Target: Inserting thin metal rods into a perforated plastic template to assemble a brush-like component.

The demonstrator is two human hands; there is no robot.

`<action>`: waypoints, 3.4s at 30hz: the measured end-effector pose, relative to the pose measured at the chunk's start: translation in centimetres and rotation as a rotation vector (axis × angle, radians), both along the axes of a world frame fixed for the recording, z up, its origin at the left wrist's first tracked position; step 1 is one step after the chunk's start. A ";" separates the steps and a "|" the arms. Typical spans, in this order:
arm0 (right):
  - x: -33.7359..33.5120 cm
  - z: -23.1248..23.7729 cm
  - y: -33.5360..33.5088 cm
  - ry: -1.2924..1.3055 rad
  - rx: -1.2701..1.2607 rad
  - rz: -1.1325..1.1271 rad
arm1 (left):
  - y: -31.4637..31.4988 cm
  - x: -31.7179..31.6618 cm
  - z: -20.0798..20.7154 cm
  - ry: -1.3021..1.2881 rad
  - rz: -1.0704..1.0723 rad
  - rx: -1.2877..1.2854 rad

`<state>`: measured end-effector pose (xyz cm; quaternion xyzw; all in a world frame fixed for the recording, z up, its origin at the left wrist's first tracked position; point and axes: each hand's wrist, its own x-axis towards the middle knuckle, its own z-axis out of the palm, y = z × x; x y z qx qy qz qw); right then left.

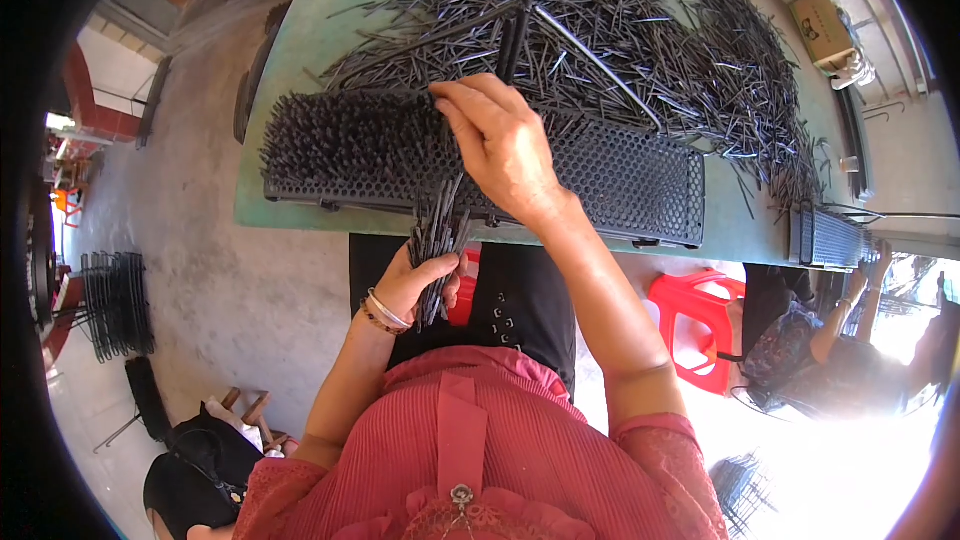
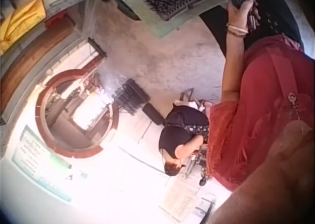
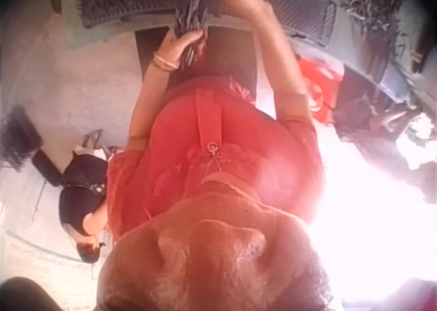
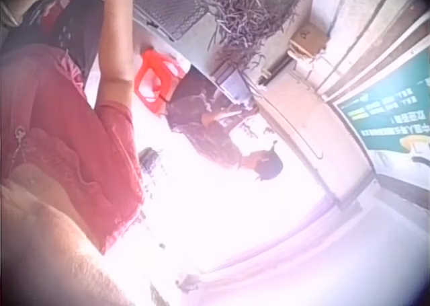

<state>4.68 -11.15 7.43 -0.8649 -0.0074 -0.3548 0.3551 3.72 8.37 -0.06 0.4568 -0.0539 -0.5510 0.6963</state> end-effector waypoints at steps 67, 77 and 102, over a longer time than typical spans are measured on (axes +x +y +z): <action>-1.6 -2.7 -0.3 0.185 -0.017 -0.169 | -0.7 -0.5 -0.2 0.091 -0.061 -0.043; -1.3 -2.7 -0.7 0.225 0.070 -0.078 | -0.9 -0.5 -0.8 0.034 -0.123 -0.083; -9.7 -2.1 -0.4 0.766 0.851 0.199 | -0.6 -2.7 2.5 -0.044 -0.221 -0.116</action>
